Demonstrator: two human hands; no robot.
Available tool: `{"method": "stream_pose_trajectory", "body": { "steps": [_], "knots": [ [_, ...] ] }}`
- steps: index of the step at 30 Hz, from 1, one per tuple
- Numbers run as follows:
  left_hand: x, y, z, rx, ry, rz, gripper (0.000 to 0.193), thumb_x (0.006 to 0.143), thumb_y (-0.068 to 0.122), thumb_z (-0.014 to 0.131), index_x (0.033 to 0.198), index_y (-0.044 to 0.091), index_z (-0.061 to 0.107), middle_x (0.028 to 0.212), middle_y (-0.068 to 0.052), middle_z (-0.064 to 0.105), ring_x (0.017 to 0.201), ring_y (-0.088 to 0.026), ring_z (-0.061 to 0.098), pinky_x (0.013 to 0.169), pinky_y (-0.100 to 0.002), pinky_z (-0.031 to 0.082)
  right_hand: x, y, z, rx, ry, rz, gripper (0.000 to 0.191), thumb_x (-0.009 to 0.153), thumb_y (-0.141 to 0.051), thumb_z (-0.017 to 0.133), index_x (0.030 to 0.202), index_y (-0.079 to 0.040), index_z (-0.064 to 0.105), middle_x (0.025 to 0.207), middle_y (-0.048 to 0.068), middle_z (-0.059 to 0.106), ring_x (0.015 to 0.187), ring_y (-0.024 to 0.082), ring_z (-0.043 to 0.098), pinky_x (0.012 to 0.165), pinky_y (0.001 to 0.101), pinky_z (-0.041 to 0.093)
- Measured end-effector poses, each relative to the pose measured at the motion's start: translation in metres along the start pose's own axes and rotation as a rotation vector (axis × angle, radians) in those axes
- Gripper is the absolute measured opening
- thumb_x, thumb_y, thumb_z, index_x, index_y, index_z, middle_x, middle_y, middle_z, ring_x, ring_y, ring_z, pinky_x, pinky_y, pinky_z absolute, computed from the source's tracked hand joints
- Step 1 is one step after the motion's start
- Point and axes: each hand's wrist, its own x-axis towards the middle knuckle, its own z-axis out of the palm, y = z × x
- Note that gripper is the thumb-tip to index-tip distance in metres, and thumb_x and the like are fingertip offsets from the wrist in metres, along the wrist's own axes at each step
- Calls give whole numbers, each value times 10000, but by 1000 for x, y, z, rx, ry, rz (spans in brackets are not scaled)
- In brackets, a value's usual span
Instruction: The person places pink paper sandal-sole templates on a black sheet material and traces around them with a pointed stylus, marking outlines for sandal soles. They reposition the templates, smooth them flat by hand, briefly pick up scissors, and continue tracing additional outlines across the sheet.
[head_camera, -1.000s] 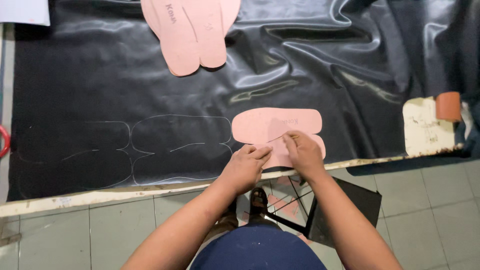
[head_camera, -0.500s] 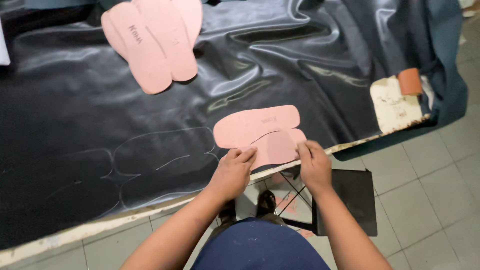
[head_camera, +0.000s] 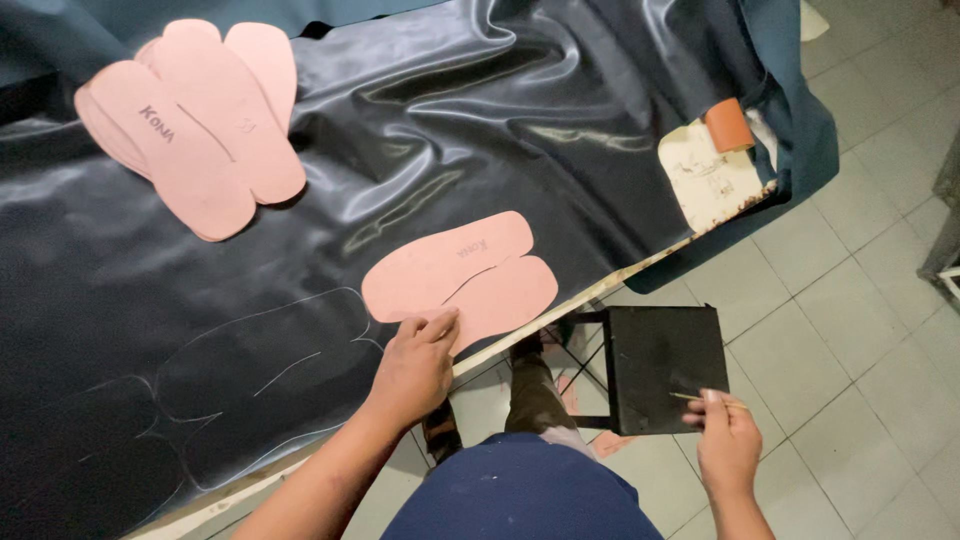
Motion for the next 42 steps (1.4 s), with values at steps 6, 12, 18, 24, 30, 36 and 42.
{"method": "stream_pose_trajectory", "body": {
  "steps": [6, 12, 18, 24, 30, 36, 42],
  "knots": [
    [9, 11, 2, -6, -10, -111, 437, 751, 45, 638, 1185, 29, 689, 1351, -47, 632, 1042, -332, 592, 891, -425, 521, 75, -24, 30, 118, -80, -84, 261, 1085, -207, 547, 1112, 25, 662, 938, 126, 717, 783, 185, 684, 715, 300, 546],
    [23, 24, 4, -53, 15, -246, 251, 799, 124, 674, 1032, 74, 751, 1317, -22, 673, 1079, -314, 609, 908, -420, 511, 176, -59, 51, 265, -136, -205, 232, 1028, -150, 484, 1135, -42, 661, 949, 101, 727, 833, 145, 725, 814, 291, 576],
    [48, 39, 37, -86, 181, -528, 203, 818, 198, 694, 969, 110, 796, 1197, 17, 754, 1082, -255, 632, 922, -397, 491, 279, -86, 57, -357, -152, -689, 258, 967, -221, 651, 1185, -114, 739, 1191, 131, 715, 1091, 301, 700, 963, 375, 534],
    [76, 71, 95, 46, 466, -765, 248, 799, 272, 724, 1013, 152, 762, 1248, 16, 696, 1229, -243, 572, 1123, -440, 354, 346, -105, 101, -464, -278, -653, 633, 828, -418, 796, 1288, -24, 615, 1169, 192, 684, 1054, 341, 675, 890, 421, 521],
    [99, 86, 114, 210, 355, -943, 640, 736, 448, 764, 1322, 224, 636, 1536, -22, 413, 1349, -316, 378, 1135, -538, 221, 403, -112, 125, -613, -533, -551, 487, 837, -483, 780, 955, -13, 730, 860, 200, 730, 845, 359, 703, 806, 442, 548],
    [101, 92, 110, 213, 197, -958, 861, 674, 528, 797, 1443, 234, 544, 1631, -29, 316, 1438, -326, 255, 1127, -548, 161, 431, -125, 115, -637, -585, -412, 465, 798, -465, 778, 894, -13, 725, 784, 211, 739, 763, 343, 715, 759, 451, 551],
    [78, 93, 109, 263, 274, -703, 792, 741, 502, 780, 1423, 174, 542, 1554, -57, 411, 1473, -291, 287, 1154, -560, 163, 379, -152, 103, -537, -285, -819, 515, 812, -378, 813, 1113, 20, 684, 909, 156, 725, 782, 295, 654, 715, 425, 526]
  ]
}}
